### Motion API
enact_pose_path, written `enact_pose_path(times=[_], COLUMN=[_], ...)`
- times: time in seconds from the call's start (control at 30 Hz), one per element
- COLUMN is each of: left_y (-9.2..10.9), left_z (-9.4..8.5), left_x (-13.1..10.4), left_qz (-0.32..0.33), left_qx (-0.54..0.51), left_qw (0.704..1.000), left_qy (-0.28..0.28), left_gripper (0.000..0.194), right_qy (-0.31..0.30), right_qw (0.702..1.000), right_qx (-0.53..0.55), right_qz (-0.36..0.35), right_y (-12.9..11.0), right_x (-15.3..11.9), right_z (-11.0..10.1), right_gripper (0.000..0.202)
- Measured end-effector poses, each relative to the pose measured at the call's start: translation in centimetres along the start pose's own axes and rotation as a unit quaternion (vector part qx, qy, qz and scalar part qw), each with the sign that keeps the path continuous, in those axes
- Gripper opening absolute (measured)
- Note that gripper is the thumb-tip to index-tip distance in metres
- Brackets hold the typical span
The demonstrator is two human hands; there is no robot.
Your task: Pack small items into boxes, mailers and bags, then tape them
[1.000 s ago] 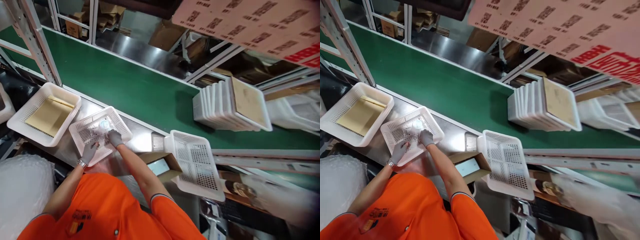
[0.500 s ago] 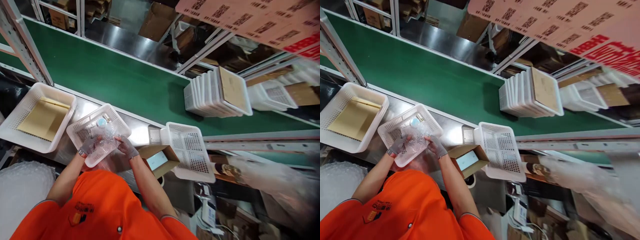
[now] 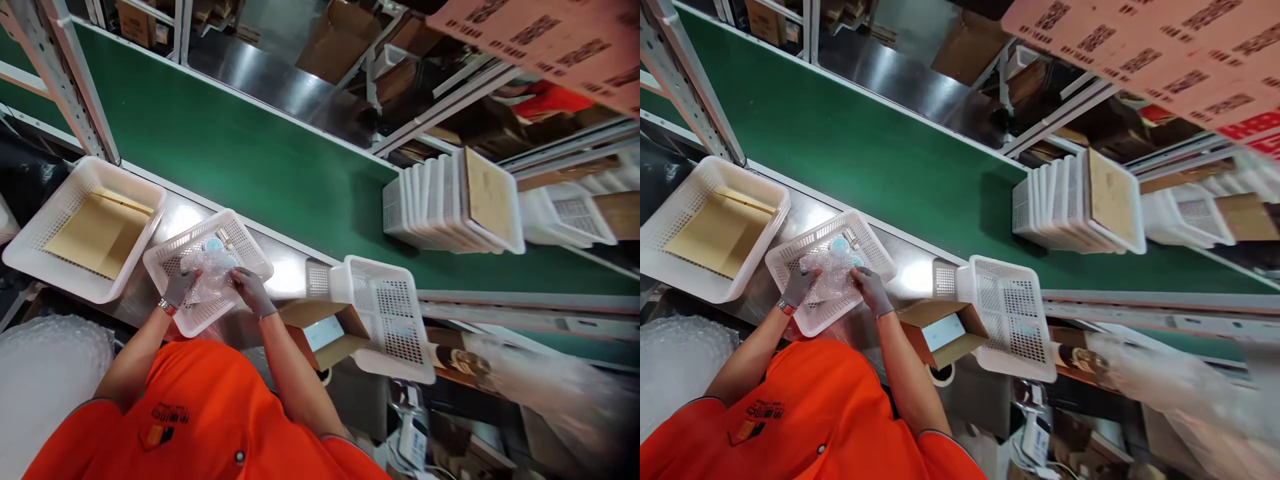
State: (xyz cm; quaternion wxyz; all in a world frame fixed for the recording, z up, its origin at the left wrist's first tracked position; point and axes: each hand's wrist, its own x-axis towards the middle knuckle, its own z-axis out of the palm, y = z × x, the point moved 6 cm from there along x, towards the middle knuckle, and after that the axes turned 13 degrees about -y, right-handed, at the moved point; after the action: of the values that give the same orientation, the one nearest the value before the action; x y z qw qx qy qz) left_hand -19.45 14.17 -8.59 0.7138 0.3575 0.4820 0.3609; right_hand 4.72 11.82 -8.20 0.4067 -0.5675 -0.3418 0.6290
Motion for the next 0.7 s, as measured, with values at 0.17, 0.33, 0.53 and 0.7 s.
enact_pose_path(times=[0.17,0.33,0.53,0.7], left_y=[0.1,0.0,1.2,1.5], left_z=[1.4,0.8,-2.9,-2.2], left_x=[-0.1,-0.1,-0.3,-0.2], left_qz=[-0.018,-0.055,-0.063,-0.003], left_qx=[0.0,0.08,0.152,-0.011], left_qw=[0.999,0.995,0.983,0.998], left_qy=[-0.029,0.002,0.084,0.056], left_gripper=[0.028,0.039,0.064,0.054], right_qy=[-0.042,-0.071,-0.043,-0.105], right_qw=[0.987,0.97,0.983,0.987], right_qx=[-0.143,-0.228,-0.179,0.069], right_qz=[-0.062,-0.052,0.002,0.104], right_y=[-1.0,-0.8,0.0,3.7], right_x=[-1.5,-0.5,1.9,2.9], right_z=[4.0,4.8,1.1,4.0], right_gripper=[0.048,0.028,0.038,0.051])
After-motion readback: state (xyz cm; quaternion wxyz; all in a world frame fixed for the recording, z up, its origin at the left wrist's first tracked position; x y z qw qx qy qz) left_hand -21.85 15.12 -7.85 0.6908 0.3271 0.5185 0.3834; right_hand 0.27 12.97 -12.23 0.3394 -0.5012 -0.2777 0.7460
